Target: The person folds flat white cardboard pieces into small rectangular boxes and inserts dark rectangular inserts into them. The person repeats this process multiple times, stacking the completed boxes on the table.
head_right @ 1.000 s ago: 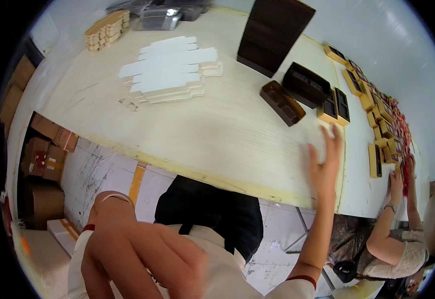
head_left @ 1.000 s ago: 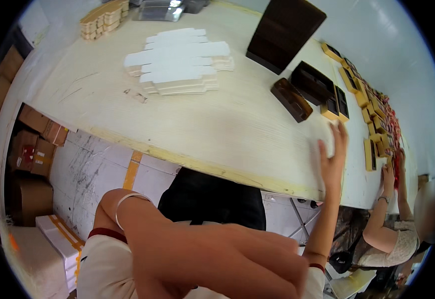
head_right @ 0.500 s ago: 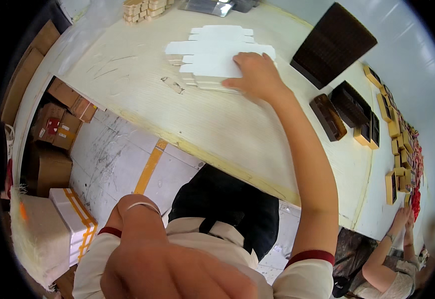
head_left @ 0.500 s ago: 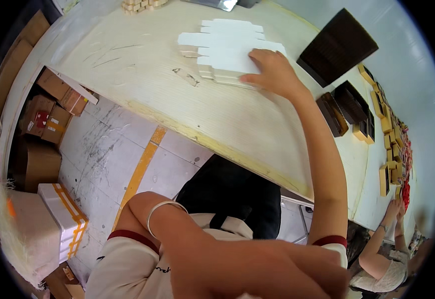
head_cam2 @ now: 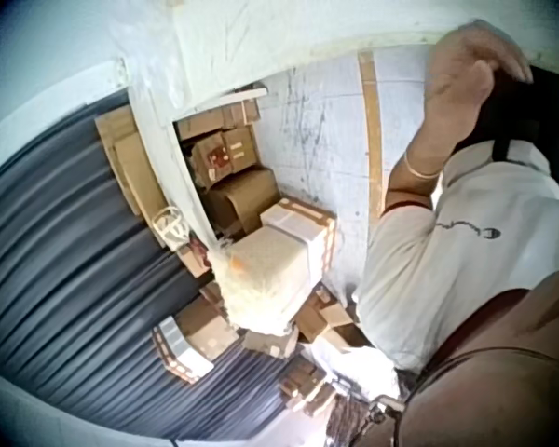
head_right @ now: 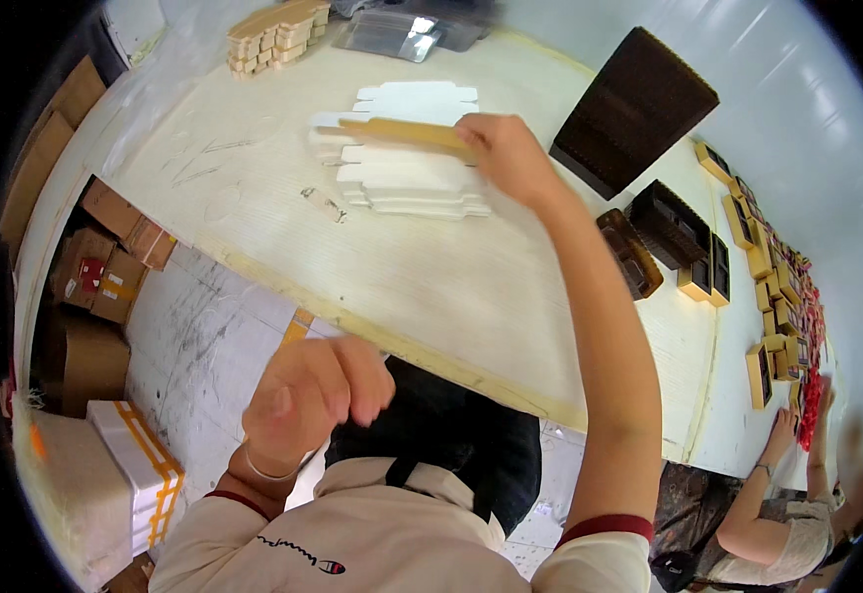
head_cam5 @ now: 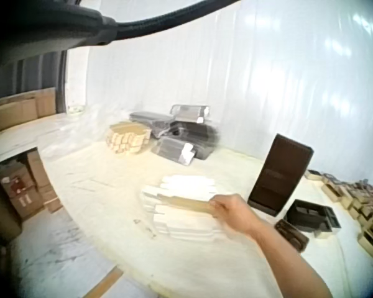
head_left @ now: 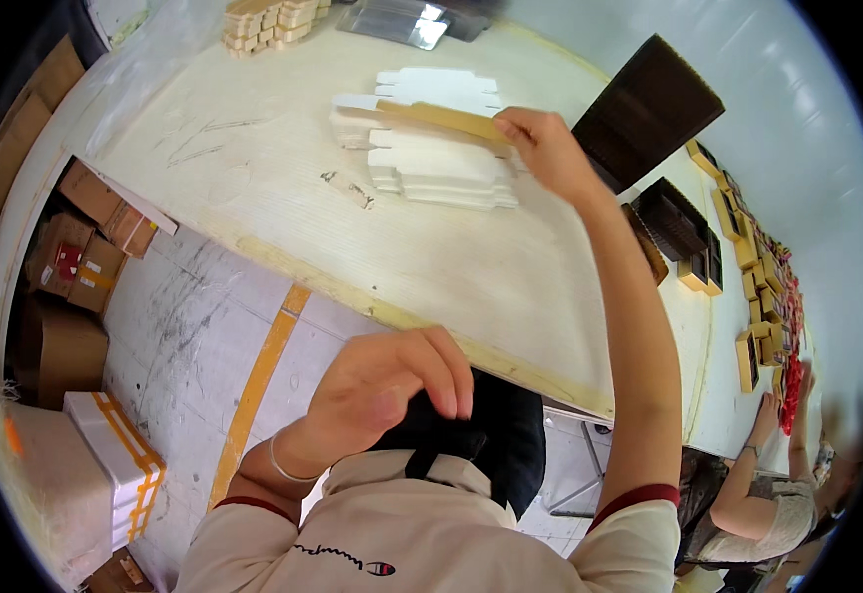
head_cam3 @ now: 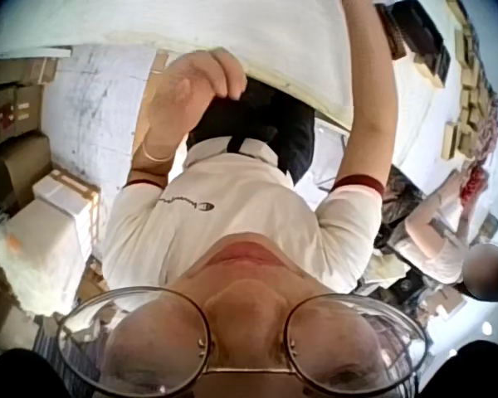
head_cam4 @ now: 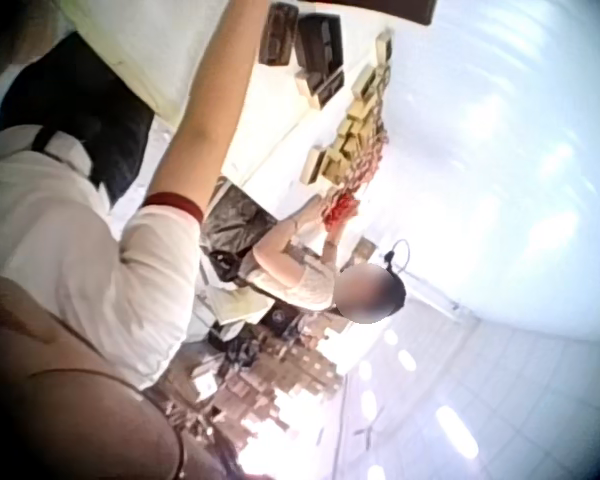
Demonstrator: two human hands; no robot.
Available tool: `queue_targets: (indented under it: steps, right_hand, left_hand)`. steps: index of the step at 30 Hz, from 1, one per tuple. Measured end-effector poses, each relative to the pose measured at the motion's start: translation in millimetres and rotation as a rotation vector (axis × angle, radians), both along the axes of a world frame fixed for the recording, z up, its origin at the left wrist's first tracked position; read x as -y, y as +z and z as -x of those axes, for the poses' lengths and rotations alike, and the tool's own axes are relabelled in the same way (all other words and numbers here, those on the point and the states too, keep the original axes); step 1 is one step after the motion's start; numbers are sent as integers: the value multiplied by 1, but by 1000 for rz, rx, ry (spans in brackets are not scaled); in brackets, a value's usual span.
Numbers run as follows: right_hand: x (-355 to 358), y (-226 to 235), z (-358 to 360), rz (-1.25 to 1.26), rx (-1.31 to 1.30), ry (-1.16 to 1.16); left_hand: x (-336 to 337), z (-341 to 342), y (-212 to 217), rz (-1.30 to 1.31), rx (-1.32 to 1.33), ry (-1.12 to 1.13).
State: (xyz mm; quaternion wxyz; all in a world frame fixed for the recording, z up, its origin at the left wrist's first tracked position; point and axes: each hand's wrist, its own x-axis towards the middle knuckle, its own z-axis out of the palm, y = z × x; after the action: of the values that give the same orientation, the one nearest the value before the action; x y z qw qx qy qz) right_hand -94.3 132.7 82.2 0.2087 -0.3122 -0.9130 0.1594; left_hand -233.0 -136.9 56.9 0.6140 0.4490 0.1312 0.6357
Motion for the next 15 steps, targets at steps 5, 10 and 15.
queue_targets:
  steps: [5, 10, 15]
  right_hand:
    - [94, 14, -85, -830, -59, 148]
    - [166, -47, -219, -355, -98, 105]
    - [195, -125, -289, -64, -356, -322]
  left_hand:
    - [-31, -26, 8, -608, -1147, 1190]
    - [-59, -101, -46, -507, -1281, 581]
    - [-81, -183, -98, -209, -1105, 362]
